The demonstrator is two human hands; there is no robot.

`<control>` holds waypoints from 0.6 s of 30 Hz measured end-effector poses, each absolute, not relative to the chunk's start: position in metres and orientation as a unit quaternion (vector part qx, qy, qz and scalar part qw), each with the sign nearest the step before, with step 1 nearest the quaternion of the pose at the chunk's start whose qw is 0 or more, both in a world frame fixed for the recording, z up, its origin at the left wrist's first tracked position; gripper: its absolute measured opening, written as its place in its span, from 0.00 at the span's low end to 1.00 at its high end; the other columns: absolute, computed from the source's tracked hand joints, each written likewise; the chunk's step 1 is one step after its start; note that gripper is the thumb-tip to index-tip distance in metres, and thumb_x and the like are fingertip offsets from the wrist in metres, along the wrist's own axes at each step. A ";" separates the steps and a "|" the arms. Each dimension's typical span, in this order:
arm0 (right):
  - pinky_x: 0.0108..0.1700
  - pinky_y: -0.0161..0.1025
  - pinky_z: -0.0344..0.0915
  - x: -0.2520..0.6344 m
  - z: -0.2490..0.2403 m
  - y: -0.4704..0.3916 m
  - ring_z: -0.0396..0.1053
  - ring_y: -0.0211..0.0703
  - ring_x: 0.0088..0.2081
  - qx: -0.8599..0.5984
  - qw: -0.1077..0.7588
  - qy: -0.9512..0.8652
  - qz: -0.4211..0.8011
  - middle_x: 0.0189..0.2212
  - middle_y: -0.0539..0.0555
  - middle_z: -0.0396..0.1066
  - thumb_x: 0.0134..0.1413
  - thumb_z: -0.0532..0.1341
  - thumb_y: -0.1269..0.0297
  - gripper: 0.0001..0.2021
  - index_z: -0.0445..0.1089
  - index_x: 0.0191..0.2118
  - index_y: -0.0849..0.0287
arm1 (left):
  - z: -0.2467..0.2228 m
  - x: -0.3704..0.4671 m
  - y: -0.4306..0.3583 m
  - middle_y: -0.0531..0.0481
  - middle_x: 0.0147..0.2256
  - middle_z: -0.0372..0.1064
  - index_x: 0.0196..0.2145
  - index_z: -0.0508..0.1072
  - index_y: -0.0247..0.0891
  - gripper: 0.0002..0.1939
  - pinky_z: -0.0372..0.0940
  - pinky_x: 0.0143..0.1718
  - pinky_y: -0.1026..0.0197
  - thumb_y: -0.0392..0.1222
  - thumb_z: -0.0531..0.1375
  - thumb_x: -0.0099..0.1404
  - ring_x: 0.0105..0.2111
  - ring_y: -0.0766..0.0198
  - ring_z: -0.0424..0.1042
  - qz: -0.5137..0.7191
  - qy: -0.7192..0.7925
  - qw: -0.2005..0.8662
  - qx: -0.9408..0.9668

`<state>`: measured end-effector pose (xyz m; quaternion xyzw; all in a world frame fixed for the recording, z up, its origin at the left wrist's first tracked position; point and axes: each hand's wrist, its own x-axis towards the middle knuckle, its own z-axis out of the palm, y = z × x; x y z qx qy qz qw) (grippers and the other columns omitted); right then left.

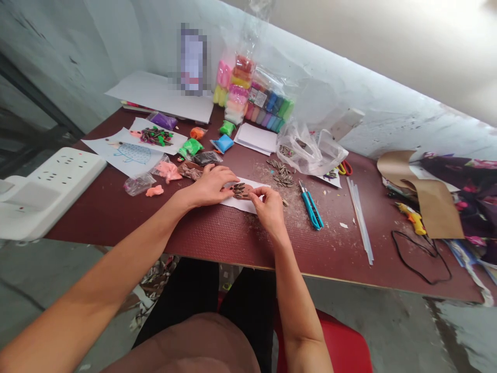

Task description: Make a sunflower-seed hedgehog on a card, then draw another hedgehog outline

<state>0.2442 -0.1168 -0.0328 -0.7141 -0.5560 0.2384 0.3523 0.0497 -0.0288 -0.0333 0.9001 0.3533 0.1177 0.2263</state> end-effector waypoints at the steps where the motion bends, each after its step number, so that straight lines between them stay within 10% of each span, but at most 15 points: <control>1: 0.32 0.39 0.57 0.243 -0.034 -0.116 0.62 0.39 0.25 -0.716 0.352 -0.555 0.235 0.26 0.53 0.76 0.51 0.65 0.53 0.14 0.79 0.31 0.59 | -0.033 0.050 -0.029 0.43 0.55 0.75 0.52 0.77 0.42 0.19 0.48 0.63 0.37 0.37 0.57 0.66 0.60 0.46 0.65 0.117 0.354 0.227 0.900; 18: 0.43 0.42 0.65 0.236 -0.045 -0.113 0.70 0.43 0.31 -0.746 0.305 -0.564 0.177 0.27 0.52 0.77 0.56 0.64 0.53 0.13 0.76 0.29 0.56 | -0.035 0.050 -0.029 0.43 0.55 0.75 0.52 0.76 0.41 0.19 0.48 0.63 0.38 0.36 0.57 0.65 0.60 0.47 0.66 0.120 0.352 0.218 0.902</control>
